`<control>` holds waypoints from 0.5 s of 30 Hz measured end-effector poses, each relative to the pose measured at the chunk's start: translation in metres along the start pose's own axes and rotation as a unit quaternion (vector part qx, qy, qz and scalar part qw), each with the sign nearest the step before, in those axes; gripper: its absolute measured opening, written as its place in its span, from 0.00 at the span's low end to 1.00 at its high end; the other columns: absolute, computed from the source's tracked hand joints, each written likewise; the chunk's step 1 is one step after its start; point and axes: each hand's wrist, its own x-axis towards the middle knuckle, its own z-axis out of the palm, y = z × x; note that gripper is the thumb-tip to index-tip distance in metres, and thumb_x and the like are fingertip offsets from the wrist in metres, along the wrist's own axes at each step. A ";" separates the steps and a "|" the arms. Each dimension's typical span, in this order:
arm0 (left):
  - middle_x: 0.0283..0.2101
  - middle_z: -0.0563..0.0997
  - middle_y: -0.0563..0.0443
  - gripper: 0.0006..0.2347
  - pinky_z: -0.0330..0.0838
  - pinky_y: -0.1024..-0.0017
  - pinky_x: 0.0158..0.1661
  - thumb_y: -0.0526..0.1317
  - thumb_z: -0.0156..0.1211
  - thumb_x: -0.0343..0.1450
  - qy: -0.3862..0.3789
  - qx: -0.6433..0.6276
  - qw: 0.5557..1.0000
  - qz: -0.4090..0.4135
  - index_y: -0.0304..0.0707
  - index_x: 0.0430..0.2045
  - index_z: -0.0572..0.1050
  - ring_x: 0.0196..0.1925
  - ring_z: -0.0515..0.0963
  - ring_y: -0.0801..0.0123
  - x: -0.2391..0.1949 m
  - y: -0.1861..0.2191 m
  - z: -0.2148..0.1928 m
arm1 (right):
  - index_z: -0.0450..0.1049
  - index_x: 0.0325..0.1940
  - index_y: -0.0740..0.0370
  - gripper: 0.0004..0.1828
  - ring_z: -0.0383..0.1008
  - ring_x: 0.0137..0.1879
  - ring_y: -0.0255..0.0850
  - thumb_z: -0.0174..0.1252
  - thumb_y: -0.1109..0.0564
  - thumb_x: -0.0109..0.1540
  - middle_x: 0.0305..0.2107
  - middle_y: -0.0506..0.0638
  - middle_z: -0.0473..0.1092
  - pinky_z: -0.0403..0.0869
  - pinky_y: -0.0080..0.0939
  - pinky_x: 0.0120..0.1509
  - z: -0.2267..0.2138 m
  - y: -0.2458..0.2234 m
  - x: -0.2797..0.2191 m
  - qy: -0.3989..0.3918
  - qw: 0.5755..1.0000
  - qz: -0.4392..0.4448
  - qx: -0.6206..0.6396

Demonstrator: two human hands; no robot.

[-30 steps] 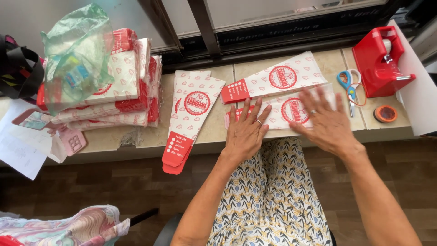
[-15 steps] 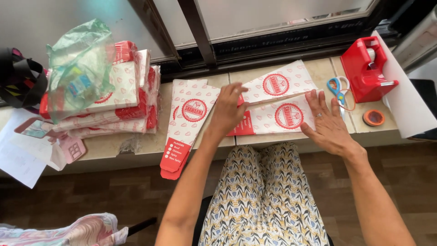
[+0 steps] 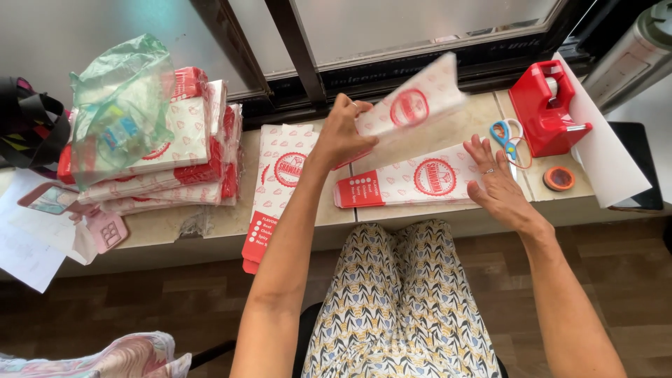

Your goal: The person repeatedly folds red and white branded paper cones by hand on a tiled countertop. They pick up a cone, fold it into a narrow shape, and place it on a growing stack. The process is repeated continuously throughout the clip.

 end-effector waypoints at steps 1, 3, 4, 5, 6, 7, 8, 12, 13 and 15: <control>0.41 0.69 0.46 0.26 0.77 0.54 0.46 0.40 0.76 0.53 0.044 -0.038 0.998 0.029 0.34 0.47 0.80 0.43 0.80 0.48 -0.006 0.006 -0.008 | 0.45 0.83 0.44 0.46 0.28 0.83 0.48 0.35 0.24 0.65 0.80 0.49 0.36 0.25 0.55 0.82 -0.001 -0.003 0.000 0.004 1.000 -0.002 0.009; 0.41 0.71 0.49 0.27 0.79 0.63 0.41 0.42 0.78 0.55 0.058 -0.084 0.994 0.038 0.40 0.49 0.80 0.38 0.79 0.59 -0.014 -0.001 -0.022 | 0.50 0.81 0.45 0.41 0.31 0.83 0.49 0.40 0.30 0.66 0.80 0.50 0.39 0.32 0.56 0.83 -0.005 -0.012 -0.003 0.035 0.998 0.000 0.045; 0.41 0.72 0.52 0.27 0.80 0.73 0.36 0.45 0.80 0.57 0.073 -0.133 0.987 0.045 0.45 0.52 0.80 0.33 0.78 0.71 -0.017 -0.004 -0.029 | 0.54 0.79 0.47 0.36 0.34 0.83 0.50 0.45 0.37 0.68 0.79 0.51 0.43 0.38 0.57 0.84 -0.008 -0.016 -0.004 0.063 0.995 0.003 0.078; 0.41 0.72 0.52 0.27 0.80 0.73 0.36 0.45 0.80 0.57 0.074 -0.131 0.988 0.046 0.45 0.52 0.80 0.33 0.78 0.71 -0.027 0.010 -0.041 | 0.54 0.79 0.47 0.36 0.34 0.83 0.50 0.45 0.37 0.68 0.79 0.51 0.43 0.38 0.57 0.84 -0.014 -0.029 -0.003 0.063 0.995 0.001 0.078; 0.47 0.75 0.50 0.25 0.77 0.76 0.35 0.44 0.75 0.60 0.029 -0.142 0.989 0.025 0.43 0.52 0.79 0.34 0.75 0.73 -0.037 0.023 -0.051 | 0.58 0.74 0.58 0.27 0.46 0.81 0.52 0.45 0.51 0.71 0.74 0.58 0.52 0.48 0.53 0.83 -0.020 -0.042 -0.004 0.139 0.983 -0.036 0.114; 0.53 0.78 0.49 0.23 0.73 0.80 0.34 0.43 0.71 0.62 -0.015 -0.152 0.988 0.005 0.41 0.52 0.78 0.34 0.73 0.76 -0.047 0.036 -0.061 | 0.63 0.69 0.69 0.18 0.59 0.79 0.54 0.45 0.64 0.74 0.69 0.66 0.62 0.58 0.49 0.83 -0.026 -0.055 -0.004 0.213 0.963 -0.071 0.150; 0.53 0.78 0.49 0.23 0.73 0.80 0.34 0.43 0.71 0.62 -0.016 -0.152 0.988 0.005 0.41 0.52 0.78 0.34 0.73 0.76 -0.057 0.042 -0.065 | 0.63 0.69 0.69 0.18 0.59 0.79 0.54 0.45 0.64 0.74 0.69 0.66 0.62 0.58 0.49 0.83 -0.031 -0.064 -0.002 0.213 0.963 -0.070 0.151; 0.54 0.81 0.45 0.26 0.80 0.73 0.44 0.44 0.70 0.64 -0.131 -0.171 0.977 -0.004 0.41 0.58 0.73 0.50 0.78 0.63 -0.084 0.056 -0.071 | 0.70 0.64 0.67 0.16 0.75 0.56 0.41 0.54 0.58 0.73 0.51 0.55 0.72 0.79 0.37 0.64 -0.051 -0.083 0.012 0.293 0.902 0.044 0.313; 0.56 0.80 0.45 0.27 0.77 0.70 0.48 0.44 0.70 0.64 -0.154 -0.152 0.976 0.013 0.45 0.59 0.73 0.55 0.77 0.60 -0.090 0.056 -0.071 | 0.71 0.62 0.63 0.18 0.76 0.52 0.34 0.62 0.61 0.67 0.48 0.48 0.73 0.80 0.31 0.59 -0.056 -0.083 0.017 0.268 0.892 0.105 0.348; 0.53 0.79 0.48 0.28 0.75 0.71 0.46 0.46 0.70 0.63 -0.174 -0.137 0.975 0.005 0.45 0.59 0.72 0.52 0.76 0.63 -0.099 0.064 -0.075 | 0.73 0.57 0.66 0.21 0.77 0.50 0.34 0.67 0.65 0.60 0.46 0.50 0.75 0.80 0.29 0.56 -0.046 -0.065 0.018 0.250 0.901 0.091 0.342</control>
